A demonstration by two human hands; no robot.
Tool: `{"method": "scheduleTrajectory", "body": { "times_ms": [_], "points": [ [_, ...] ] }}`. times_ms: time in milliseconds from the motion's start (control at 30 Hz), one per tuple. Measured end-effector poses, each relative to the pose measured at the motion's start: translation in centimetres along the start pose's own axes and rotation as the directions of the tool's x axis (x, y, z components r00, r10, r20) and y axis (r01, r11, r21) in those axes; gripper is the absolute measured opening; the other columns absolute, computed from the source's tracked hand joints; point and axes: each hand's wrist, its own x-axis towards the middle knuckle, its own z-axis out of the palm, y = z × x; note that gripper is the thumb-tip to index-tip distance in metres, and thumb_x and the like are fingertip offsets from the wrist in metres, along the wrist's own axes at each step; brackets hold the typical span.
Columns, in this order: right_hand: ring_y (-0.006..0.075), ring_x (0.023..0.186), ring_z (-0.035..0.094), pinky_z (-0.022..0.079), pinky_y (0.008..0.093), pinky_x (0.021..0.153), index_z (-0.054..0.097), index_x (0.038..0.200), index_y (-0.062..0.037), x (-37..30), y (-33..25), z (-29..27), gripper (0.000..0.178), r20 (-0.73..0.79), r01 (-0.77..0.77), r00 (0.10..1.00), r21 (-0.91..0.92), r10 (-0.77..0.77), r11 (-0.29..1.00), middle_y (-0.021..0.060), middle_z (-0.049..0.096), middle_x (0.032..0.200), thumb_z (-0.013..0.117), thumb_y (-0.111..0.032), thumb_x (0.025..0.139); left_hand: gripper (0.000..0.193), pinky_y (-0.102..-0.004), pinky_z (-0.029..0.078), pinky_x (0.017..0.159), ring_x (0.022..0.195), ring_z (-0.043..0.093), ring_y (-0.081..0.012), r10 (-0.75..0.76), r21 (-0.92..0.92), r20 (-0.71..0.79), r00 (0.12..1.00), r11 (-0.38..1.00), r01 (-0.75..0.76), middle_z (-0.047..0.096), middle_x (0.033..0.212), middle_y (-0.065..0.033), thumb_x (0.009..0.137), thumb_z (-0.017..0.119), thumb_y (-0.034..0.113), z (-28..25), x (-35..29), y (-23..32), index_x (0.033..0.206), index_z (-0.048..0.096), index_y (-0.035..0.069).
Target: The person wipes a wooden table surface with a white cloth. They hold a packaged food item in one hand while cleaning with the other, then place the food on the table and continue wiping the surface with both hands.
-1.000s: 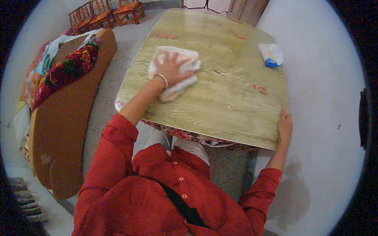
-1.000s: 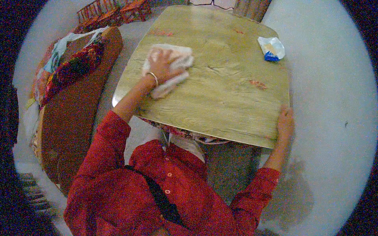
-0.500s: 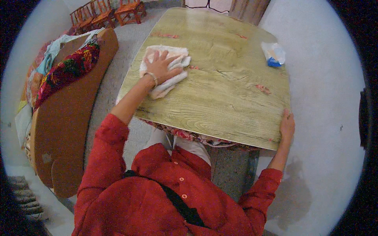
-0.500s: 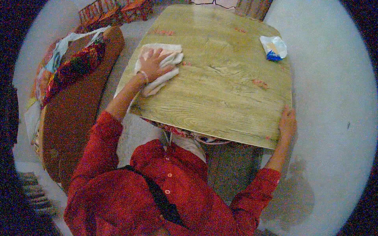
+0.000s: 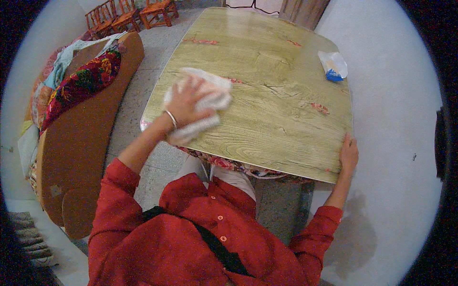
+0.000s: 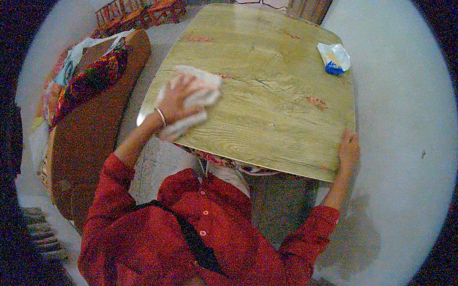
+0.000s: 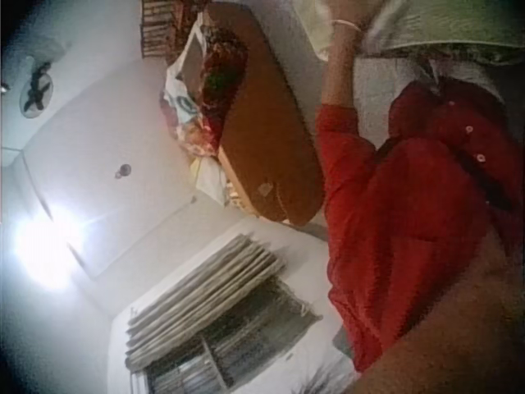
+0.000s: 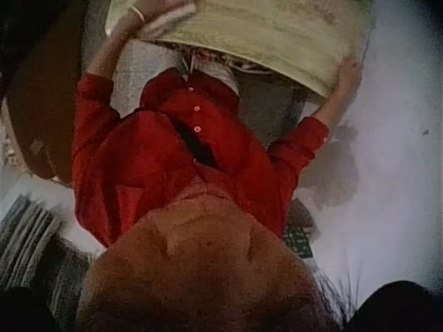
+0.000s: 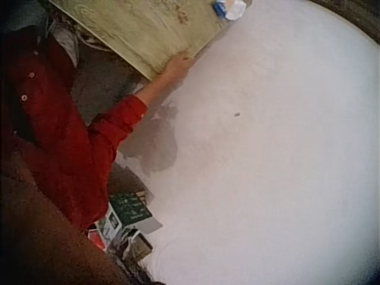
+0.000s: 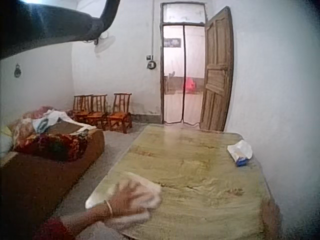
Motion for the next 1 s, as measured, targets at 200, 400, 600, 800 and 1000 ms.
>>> {"method": "scheduleTrajectory", "body": {
  "times_ms": [200, 400, 600, 800, 1000],
  "points": [
    [0.042, 0.104, 0.051, 0.039, 0.0465, 0.087, 0.049, 0.117, -0.0033, 0.4, -1.8, -0.3, 0.062, 0.027, -0.121, 0.993, 0.116, 0.119, 0.986, 0.0272, 0.054, 0.109, 0.032, -0.056, 0.088, 0.067, -0.0705, 0.008, 0.094, 0.133, 0.011, -0.0392, -0.383, 0.062, -0.027, 0.923, 0.921, 0.384, 0.02, 0.146, -0.0094, 0.074, 0.041, 0.071, 1.0, 7.0, -3.2, 0.133, 0.034, 0.04],
    [0.0424, 0.103, 0.051, 0.039, 0.0466, 0.085, 0.051, 0.111, -0.0015, 0.9, -0.6, 0.1, 0.063, -0.031, -0.035, 0.999, 0.12, 0.039, 0.992, 0.0268, 0.056, 0.107, 0.034, -0.057, 0.087, 0.066, -0.0687, 0.007, 0.096, 0.132, 0.014, -0.043, 0.016, 0.031, -0.03, 0.999, 0.999, -0.015, 0.025, 0.143, -0.0113, 0.075, 0.044, 0.068, 1.4, 8.8, 8.7, 0.133, 0.034, 0.04],
    [0.0423, 0.105, 0.05, 0.039, 0.0469, 0.087, 0.05, 0.115, -0.0019, 0.7, -0.9, 0.1, 0.065, 0.071, -0.125, 0.99, 0.065, 0.12, 0.99, 0.0264, 0.055, 0.11, 0.033, -0.058, 0.086, 0.061, -0.0677, 0.008, 0.097, 0.133, 0.013, -0.0408, 0.245, -0.025, -0.048, 0.968, 0.969, -0.246, 0.026, 0.143, -0.012, 0.076, 0.05, 0.062, 0.3, 0.7, 6.9, 0.131, 0.039, 0.038],
    [0.0409, 0.111, 0.047, 0.037, 0.0452, 0.092, 0.045, 0.123, -0.0014, 0.4, -0.1, 0.1, 0.07, 0.014, -0.109, 0.994, 0.068, 0.108, 0.992, 0.0268, 0.051, 0.116, 0.032, -0.059, 0.086, 0.062, -0.0692, 0.007, 0.095, 0.132, 0.016, -0.0386, -0.218, 0.062, -0.083, 0.972, 0.973, 0.223, 0.026, 0.143, -0.009, 0.075, 0.046, 0.067, 0.8, 3.3, -2.4, 0.13, 0.04, 0.039],
    [0.0409, 0.112, 0.046, 0.036, 0.0448, 0.093, 0.044, 0.124, -0.0011, 0.6, -3.2, -1.0, 0.07, 0.122, -0.123, 0.987, 0.135, 0.107, 0.983, 0.0259, 0.051, 0.118, 0.032, -0.059, 0.086, 0.064, -0.0705, 0.008, 0.094, 0.133, 0.013, -0.0398, -0.295, 0.108, -0.086, 0.952, 0.947, 0.303, 0.025, 0.143, -0.0097, 0.075, 0.041, 0.069, 2.3, 9.3, 2.0, 0.132, 0.035, 0.041]
  ]
}}
